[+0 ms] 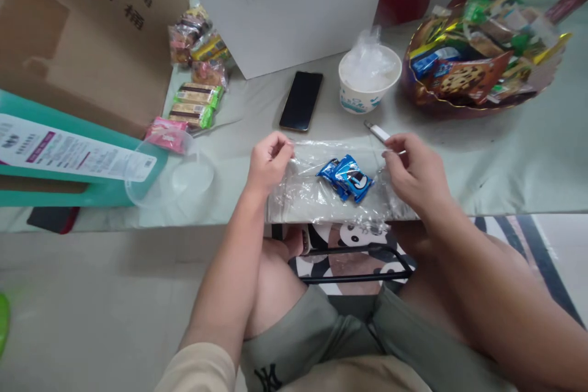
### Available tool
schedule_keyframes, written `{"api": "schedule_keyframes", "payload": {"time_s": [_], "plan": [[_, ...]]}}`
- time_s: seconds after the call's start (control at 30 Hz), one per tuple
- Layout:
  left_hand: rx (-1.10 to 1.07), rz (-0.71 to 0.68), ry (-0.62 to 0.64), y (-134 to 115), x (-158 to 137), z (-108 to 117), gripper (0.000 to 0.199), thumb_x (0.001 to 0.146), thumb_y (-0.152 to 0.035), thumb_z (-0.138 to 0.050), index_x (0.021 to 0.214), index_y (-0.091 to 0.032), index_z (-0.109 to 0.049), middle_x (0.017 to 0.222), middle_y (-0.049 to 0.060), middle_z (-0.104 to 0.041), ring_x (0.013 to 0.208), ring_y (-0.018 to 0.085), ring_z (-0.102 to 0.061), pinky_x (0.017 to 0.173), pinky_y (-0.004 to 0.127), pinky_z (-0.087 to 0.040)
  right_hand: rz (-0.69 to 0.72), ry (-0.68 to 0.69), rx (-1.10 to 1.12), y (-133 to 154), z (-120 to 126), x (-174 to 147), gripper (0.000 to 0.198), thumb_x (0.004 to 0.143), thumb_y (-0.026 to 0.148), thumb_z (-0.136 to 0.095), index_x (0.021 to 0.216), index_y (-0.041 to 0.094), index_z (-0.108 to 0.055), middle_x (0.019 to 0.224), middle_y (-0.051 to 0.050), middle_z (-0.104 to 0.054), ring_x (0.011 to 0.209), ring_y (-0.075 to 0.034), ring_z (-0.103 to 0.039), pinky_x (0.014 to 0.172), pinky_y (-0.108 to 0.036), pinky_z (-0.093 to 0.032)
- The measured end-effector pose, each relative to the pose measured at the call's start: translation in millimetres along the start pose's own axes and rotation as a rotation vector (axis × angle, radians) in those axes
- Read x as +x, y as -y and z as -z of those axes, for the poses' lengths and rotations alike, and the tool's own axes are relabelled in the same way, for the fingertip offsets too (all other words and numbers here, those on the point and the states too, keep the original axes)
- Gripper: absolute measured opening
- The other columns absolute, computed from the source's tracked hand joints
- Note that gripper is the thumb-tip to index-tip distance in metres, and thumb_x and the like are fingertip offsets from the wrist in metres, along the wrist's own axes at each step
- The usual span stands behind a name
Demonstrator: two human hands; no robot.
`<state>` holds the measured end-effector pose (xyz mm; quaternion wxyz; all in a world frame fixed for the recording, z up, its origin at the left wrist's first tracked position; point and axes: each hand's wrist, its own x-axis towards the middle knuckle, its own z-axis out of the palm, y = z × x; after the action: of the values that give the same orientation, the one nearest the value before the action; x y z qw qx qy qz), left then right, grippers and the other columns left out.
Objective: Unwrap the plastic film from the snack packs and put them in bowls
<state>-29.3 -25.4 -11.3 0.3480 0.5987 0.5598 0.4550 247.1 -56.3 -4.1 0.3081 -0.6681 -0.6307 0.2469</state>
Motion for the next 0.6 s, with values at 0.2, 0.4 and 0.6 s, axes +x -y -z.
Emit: {"api": "schedule_keyframes", "payload": {"time_s": [0.2, 0.4, 0.6], "plan": [[-0.089, -0.015, -0.164, 7.8, 11.0, -4.3, 0.015, 0.087, -0.023, -0.062, 0.073, -0.021, -0.057, 0.061, -0.004, -0.053, 0.055, 0.009, -0.049, 0.055, 0.022, -0.039, 0.125, 0.204, -0.084, 5.8, -9.8, -2.0, 0.076, 0.072, 0.049, -0.074, 0.139, 0.020, -0.053, 0.123, -0.016, -0.067, 0.103, -0.033, -0.068, 0.088, -0.050, -0.055], [-0.139, 0.139, -0.300, 20.2, 20.7, 1.2, 0.018, 0.094, -0.025, -0.059, 0.077, -0.023, -0.054, 0.054, -0.007, -0.037, 0.042, 0.008, -0.032, 0.043, 0.023, -0.025, 0.241, 0.232, -0.079, -2.7, -1.0, -3.3, 0.080, 0.072, 0.039, -0.073, 0.146, 0.019, -0.049, 0.133, -0.018, -0.062, 0.109, -0.033, -0.067, 0.086, -0.048, -0.057], [-0.090, 0.166, -0.347, 20.0, 24.8, 1.6, 0.020, 0.092, -0.018, -0.058, 0.073, -0.022, -0.053, 0.054, -0.006, -0.037, 0.046, 0.009, -0.030, 0.044, 0.023, -0.022, 0.220, 0.063, -0.010, -16.4, -3.4, 10.2, 0.024, 0.086, 0.031, -0.061, 0.105, 0.023, -0.072, 0.099, -0.008, -0.073, 0.075, -0.020, -0.068, 0.074, -0.038, -0.055]]}}
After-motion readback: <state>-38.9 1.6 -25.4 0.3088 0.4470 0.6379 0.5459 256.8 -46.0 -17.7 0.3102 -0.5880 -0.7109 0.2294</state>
